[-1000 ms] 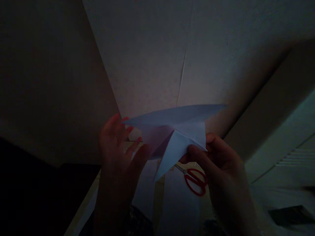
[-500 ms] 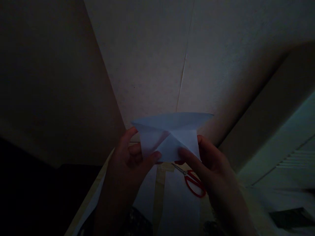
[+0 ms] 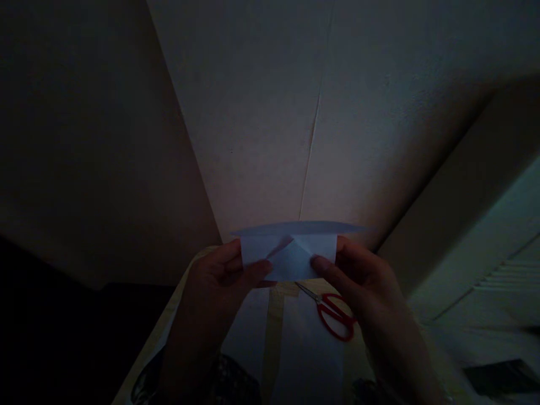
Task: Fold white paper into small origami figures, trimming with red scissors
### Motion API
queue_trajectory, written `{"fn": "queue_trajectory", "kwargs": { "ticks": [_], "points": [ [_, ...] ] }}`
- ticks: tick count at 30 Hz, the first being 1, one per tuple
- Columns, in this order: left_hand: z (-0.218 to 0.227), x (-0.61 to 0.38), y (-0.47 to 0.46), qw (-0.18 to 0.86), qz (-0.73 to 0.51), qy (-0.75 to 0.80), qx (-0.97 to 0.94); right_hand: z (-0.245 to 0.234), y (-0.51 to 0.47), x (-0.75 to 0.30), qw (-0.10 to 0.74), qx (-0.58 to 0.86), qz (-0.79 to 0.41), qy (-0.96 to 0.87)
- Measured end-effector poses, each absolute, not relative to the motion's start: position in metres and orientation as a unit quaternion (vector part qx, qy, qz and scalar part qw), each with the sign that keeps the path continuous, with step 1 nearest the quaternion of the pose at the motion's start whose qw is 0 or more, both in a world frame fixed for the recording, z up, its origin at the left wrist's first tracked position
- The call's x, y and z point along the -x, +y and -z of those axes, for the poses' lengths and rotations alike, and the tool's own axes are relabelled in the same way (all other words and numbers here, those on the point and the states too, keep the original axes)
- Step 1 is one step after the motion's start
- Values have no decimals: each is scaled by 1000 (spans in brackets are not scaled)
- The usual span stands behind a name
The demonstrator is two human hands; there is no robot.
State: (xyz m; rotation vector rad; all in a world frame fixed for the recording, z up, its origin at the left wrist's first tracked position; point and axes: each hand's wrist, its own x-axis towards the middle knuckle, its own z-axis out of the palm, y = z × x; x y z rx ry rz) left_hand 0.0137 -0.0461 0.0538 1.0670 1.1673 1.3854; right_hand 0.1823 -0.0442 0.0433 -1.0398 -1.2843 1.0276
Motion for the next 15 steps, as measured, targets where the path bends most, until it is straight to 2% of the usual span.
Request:
{"fn": "queue_trajectory", "kwargs": {
  "ticks": [5,9,15],
  "points": [
    [-57,-17,-46,497,-537,488,-476,-44,-42,-182,554,464,-451,-524],
    [-55,-19,-45,468,-560,477,-489,-43,-44,-182,568,456,-442,-523],
    [-55,-22,-44,448,-549,490,-508,-47,-44,-177,542,458,-434,-556]
  ]
}}
